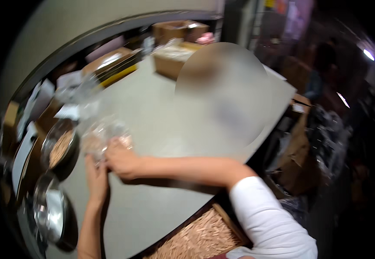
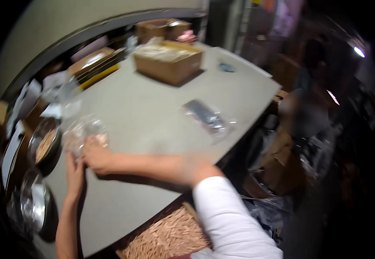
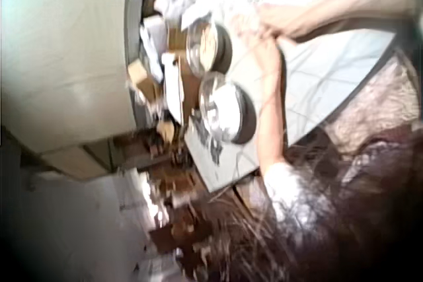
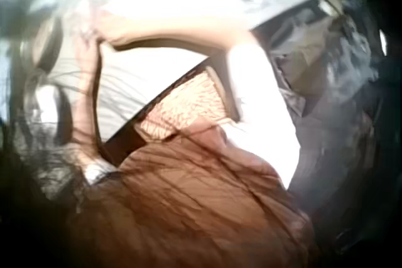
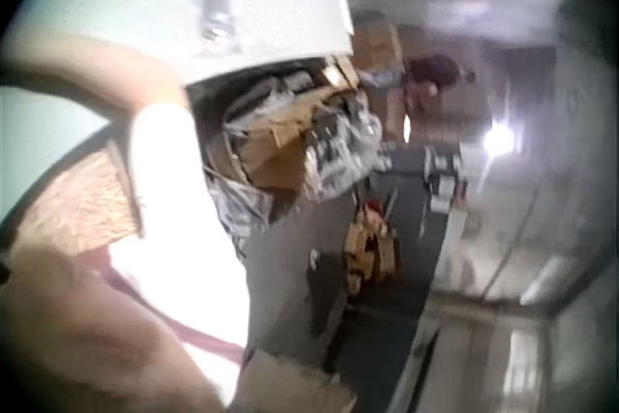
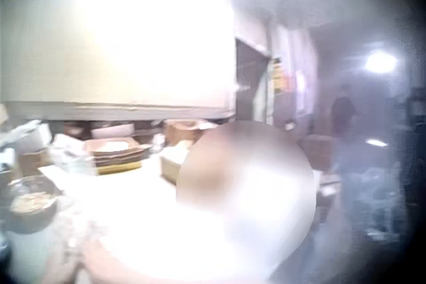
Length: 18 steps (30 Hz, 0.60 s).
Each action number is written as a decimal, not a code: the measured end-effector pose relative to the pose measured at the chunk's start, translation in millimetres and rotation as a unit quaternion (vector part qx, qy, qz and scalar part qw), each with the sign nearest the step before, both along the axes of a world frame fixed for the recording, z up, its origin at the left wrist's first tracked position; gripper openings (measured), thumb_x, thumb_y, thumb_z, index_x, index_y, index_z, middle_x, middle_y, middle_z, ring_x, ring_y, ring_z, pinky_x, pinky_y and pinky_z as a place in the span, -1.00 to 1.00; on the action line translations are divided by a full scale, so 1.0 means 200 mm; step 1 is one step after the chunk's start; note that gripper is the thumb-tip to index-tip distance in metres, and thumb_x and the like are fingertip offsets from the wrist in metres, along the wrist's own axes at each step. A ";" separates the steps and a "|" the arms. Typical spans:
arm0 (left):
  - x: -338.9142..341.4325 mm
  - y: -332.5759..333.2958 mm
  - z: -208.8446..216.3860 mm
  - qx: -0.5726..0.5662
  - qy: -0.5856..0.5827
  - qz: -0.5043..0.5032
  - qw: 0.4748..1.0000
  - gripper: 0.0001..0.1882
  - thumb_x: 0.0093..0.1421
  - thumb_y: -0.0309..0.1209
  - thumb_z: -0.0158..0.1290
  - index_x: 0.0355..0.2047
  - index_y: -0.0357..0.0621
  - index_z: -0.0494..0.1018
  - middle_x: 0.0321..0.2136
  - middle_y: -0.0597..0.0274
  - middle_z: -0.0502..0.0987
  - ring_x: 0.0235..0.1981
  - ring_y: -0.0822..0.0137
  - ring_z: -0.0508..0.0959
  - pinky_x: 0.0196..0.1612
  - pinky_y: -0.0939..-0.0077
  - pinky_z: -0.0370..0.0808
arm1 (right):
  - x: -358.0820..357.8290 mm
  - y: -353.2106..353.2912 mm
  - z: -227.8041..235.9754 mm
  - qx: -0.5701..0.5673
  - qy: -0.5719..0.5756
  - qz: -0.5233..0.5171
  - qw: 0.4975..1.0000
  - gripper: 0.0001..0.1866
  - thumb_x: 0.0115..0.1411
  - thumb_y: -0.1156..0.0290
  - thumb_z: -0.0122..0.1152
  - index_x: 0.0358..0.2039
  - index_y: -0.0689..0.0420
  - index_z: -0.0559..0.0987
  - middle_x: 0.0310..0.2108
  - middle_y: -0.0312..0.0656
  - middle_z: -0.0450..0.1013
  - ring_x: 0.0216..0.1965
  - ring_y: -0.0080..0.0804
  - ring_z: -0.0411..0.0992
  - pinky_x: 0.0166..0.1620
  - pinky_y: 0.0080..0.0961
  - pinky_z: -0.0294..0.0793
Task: The person pours wooden dowels from a plastic bag onto a table, sorts them into groups by hand, and sweeps the dowels into a box.
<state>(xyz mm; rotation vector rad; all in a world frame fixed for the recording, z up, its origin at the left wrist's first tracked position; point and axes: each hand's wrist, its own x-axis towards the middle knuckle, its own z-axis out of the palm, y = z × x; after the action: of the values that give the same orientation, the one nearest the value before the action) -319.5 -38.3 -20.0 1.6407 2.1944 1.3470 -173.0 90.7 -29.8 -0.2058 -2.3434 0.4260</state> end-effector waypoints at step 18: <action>-0.05 0.02 -0.03 0.031 -0.097 -0.094 0.990 -0.44 0.53 -0.29 -0.10 0.42 -0.37 0.25 0.36 -0.22 0.34 0.37 -0.10 0.35 0.46 0.13 0.20 | 0.33 0.04 0.02 0.083 -0.032 0.055 0.994 -0.59 0.40 0.09 0.21 0.06 0.14 0.51 0.03 -0.02 0.39 0.21 0.04 0.35 0.44 0.21 0.05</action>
<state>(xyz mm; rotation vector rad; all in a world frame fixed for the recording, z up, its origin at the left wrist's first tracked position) -330.5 -33.3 -25.1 1.6127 1.8585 1.4649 -107.5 99.0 -26.3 -0.0109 -2.4471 0.2785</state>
